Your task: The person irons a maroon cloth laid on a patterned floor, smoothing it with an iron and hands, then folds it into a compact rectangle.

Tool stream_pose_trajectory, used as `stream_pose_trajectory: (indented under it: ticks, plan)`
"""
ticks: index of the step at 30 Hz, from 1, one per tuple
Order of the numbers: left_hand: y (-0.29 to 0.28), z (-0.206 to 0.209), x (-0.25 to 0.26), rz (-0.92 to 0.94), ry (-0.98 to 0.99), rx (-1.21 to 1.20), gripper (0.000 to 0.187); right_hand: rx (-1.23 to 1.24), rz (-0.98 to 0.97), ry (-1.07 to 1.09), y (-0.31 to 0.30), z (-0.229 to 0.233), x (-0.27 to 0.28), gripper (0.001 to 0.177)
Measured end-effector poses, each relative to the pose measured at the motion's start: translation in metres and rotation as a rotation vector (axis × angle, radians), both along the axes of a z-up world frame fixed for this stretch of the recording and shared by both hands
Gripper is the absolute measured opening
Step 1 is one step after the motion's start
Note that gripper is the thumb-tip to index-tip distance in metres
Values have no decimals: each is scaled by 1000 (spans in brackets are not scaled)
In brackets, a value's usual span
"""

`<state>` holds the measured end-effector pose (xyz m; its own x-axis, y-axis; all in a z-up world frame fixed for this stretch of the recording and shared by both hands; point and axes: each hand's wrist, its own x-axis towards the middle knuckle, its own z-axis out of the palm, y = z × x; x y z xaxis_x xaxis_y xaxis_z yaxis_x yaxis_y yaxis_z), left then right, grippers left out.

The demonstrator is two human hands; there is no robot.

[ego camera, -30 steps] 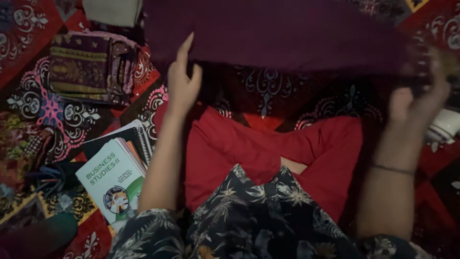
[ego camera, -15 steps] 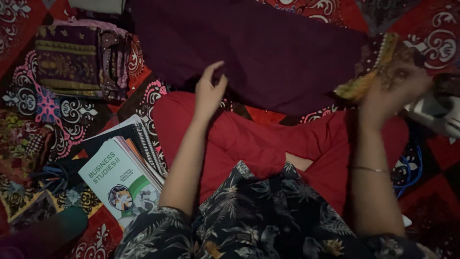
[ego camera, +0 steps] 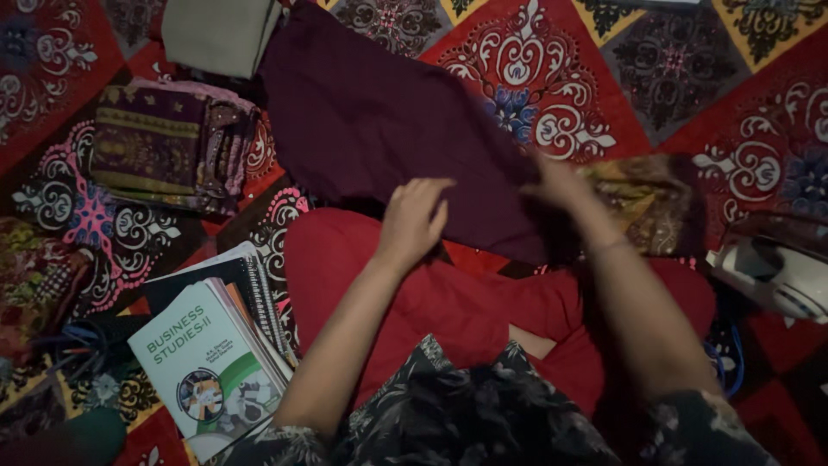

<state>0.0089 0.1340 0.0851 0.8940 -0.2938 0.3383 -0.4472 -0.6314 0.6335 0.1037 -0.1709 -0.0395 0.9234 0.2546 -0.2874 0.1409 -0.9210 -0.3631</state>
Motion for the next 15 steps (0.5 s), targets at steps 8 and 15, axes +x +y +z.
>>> stream_pose_trajectory:
  ticks: [8, 15]
  plan:
    - [3, -12, 14, -565, -16, 313, 35, -49, 396, 8, 14, 191, -126, 40]
    - [103, 62, 36, 134, -503, 415, 17, -471, -225, -136, -70, 259, -179, 55]
